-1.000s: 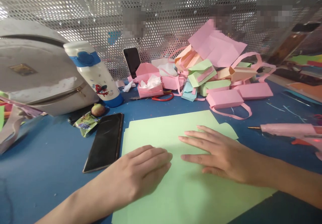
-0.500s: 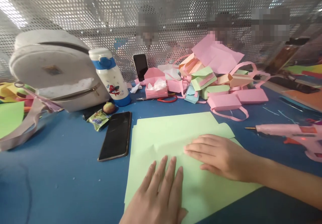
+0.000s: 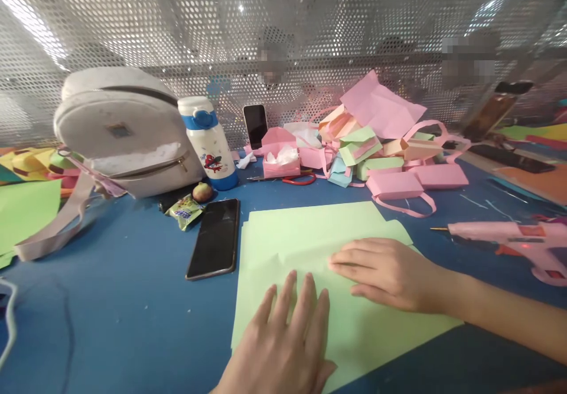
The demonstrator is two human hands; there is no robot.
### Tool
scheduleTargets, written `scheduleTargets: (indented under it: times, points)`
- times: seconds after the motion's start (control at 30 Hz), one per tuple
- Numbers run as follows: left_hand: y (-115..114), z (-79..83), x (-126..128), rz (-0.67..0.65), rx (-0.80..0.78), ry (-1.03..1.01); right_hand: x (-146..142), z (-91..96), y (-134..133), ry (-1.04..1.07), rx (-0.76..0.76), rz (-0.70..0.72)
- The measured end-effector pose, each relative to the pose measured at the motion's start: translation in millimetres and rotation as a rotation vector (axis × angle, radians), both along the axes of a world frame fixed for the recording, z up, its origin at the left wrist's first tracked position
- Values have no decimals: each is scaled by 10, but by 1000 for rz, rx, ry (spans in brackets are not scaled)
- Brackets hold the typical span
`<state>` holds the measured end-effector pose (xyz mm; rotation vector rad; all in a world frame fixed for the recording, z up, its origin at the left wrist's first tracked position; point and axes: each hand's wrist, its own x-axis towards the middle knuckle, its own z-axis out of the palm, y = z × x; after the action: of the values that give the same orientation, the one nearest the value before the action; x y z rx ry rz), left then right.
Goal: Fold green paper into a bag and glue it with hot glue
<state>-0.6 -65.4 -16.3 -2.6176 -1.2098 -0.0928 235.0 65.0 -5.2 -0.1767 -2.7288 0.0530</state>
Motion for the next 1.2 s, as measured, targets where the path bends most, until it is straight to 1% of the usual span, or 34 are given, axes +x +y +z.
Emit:
scheduleTargets:
  times: [0.13,0.3,0.47,0.6,0.67,0.73,0.8,0.93,1.07,1.2]
  points:
    - [85,96,-15,-94,-69,-57,-14,18,10,-25,-32,0]
    - [174,131,-28,-149,-257,-100,-1,42,22,-97,-89,-33]
    - [200,142,-29,-116,-460,-138,23,80,40,-138,-193,-68]
    - [202,116,-48,-125,-510,-216,6,120,28,-114,-300,-127]
    - [205,91,-63,-139,-514,-248,-23,132,11,-111,-314,-131]
    - [210,73,-75,-152,-521,-264,-74,144,-6,-130,-280,-119]
    - [218,71,-77,-161,-532,-271,-148,165,-20,-176,-206,-110]
    - [241,117,-51,-145,-578,-247,-344,230,-26,-275,-66,-120]
    - [252,159,-22,-122,-607,-246,-530,256,-21,-289,45,-119]
    - [244,161,-26,-96,-617,-249,-682,243,-8,-297,113,-105]
